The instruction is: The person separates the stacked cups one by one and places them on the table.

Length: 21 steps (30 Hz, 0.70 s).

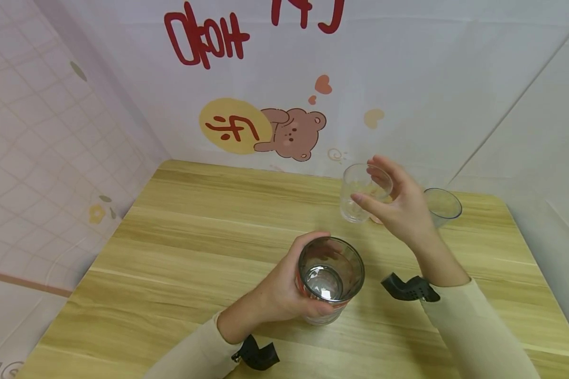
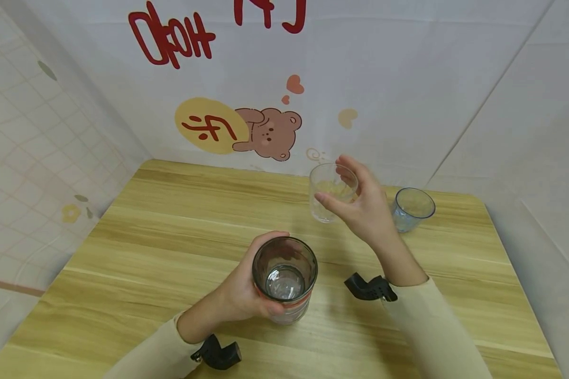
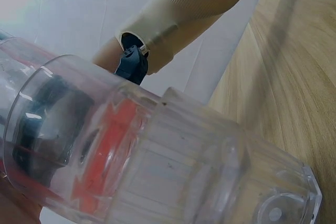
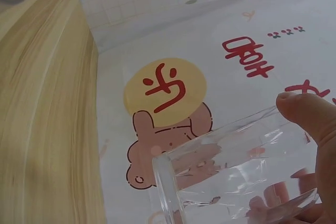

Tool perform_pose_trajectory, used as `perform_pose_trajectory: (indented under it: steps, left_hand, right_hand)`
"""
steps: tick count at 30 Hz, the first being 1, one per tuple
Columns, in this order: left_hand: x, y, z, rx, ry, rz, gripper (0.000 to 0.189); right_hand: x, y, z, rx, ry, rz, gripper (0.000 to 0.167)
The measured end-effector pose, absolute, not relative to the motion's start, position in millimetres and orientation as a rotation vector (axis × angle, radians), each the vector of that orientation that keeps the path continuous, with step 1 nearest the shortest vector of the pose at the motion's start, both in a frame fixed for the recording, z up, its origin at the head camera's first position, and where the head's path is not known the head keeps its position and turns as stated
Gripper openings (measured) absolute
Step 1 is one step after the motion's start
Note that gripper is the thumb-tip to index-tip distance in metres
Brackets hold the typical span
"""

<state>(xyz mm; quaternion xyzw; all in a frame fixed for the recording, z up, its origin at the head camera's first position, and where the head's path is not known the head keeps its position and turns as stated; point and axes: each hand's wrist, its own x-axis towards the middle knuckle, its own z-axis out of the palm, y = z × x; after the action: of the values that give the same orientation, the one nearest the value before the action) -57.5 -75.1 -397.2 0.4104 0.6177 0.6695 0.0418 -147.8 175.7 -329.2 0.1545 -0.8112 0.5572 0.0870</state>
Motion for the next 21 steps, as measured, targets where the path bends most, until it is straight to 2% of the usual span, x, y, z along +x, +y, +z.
perform_pose_trajectory:
  steps: [21]
  left_hand:
    - [-56.6, -75.7, -396.9, 1.230, 1.886, 2.057, 0.099]
  right_hand:
    - [-161.4, 175.5, -347.3, 0.407, -2.544, 1.598, 0.082]
